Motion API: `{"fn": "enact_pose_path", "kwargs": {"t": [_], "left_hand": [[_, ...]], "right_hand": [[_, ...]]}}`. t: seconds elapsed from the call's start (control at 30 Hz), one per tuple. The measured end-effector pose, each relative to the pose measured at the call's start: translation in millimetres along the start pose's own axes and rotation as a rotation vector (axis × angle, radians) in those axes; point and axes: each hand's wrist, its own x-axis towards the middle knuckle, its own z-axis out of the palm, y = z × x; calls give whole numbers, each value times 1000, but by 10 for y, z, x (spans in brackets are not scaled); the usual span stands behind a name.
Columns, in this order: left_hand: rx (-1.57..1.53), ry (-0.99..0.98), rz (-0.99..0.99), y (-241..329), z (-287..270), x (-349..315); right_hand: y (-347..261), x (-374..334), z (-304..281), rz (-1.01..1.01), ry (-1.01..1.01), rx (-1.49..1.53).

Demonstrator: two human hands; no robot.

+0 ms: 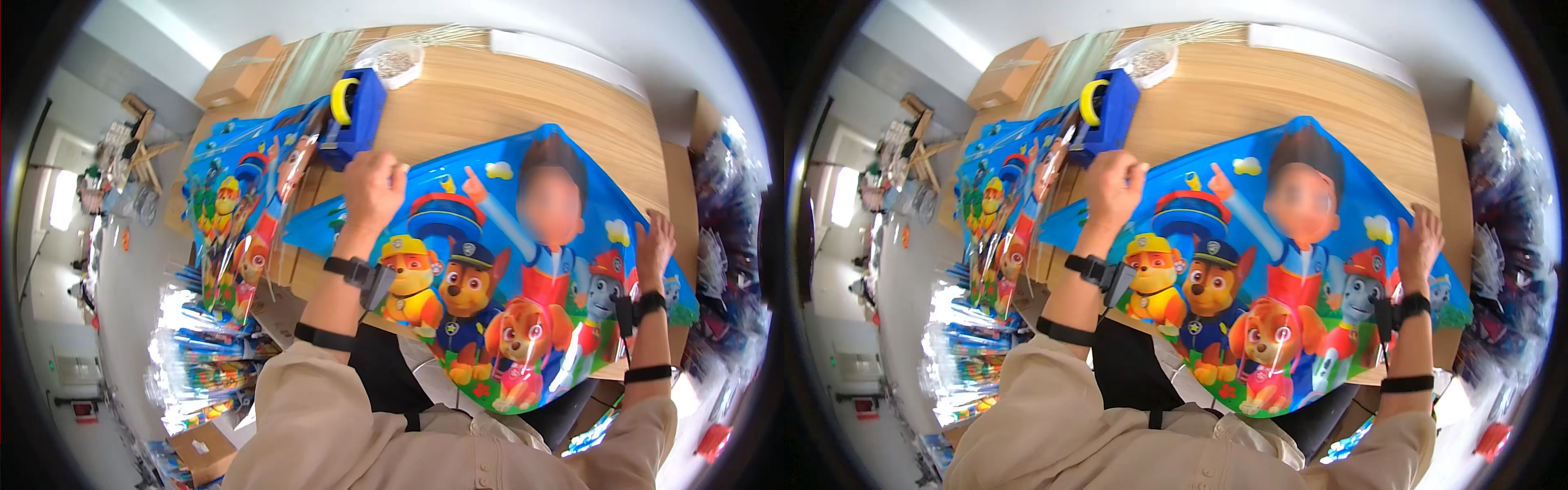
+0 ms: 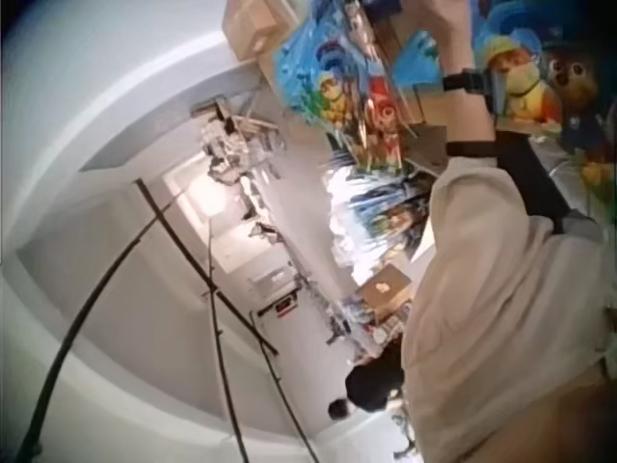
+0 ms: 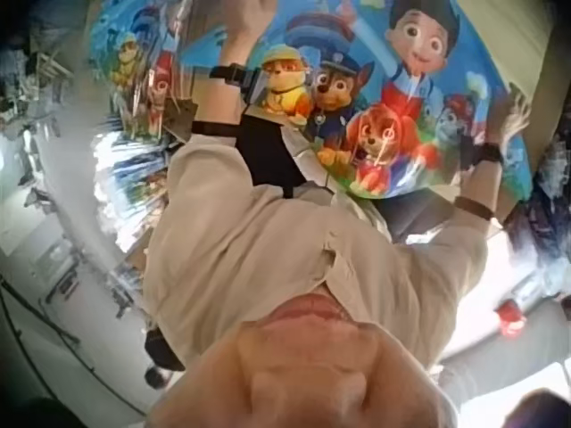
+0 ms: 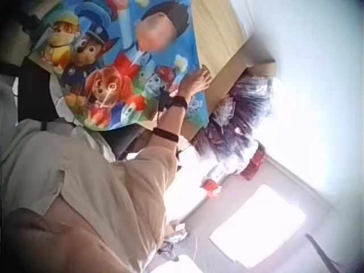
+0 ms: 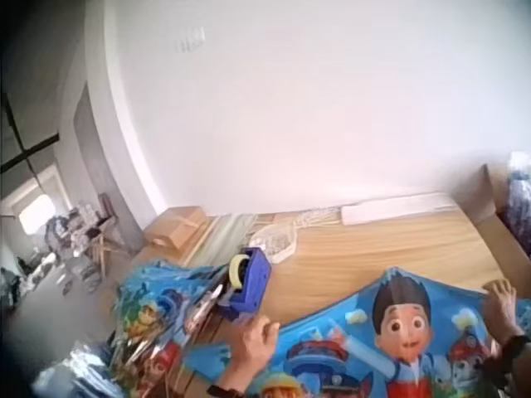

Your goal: Manually assemble a plastic kite by inserting supports and securing them with tape.

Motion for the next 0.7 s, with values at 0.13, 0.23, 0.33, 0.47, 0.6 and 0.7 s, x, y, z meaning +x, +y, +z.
{"fn": "enact_pose_path", "kwargs": {"t": [0.13, 0.23, 0.33, 0.47, 0.6, 0.7], "left_hand": [[185, 84, -338, -787, -615, -146], [593, -106, -130, -1244, -1062, -267], [549, -443, -329, -1449, -1252, -435], [559, -241, -387, -1363, -1364, -402], [192, -62, -299, -666, -1644, -311], [-210, -310, -345, 356, -1772, -597]], "right_hand": [[117, -170, -124, -143, 185, 103], [68, -296, -215, -109, 165, 156], [-206, -361, -336, -143, 180, 238], [-702, -393, -502, -248, 215, 317], [-1204, -498, -598, -188, -124, 786], [-1747, -651, -656, -66, -553, 1263]]}}
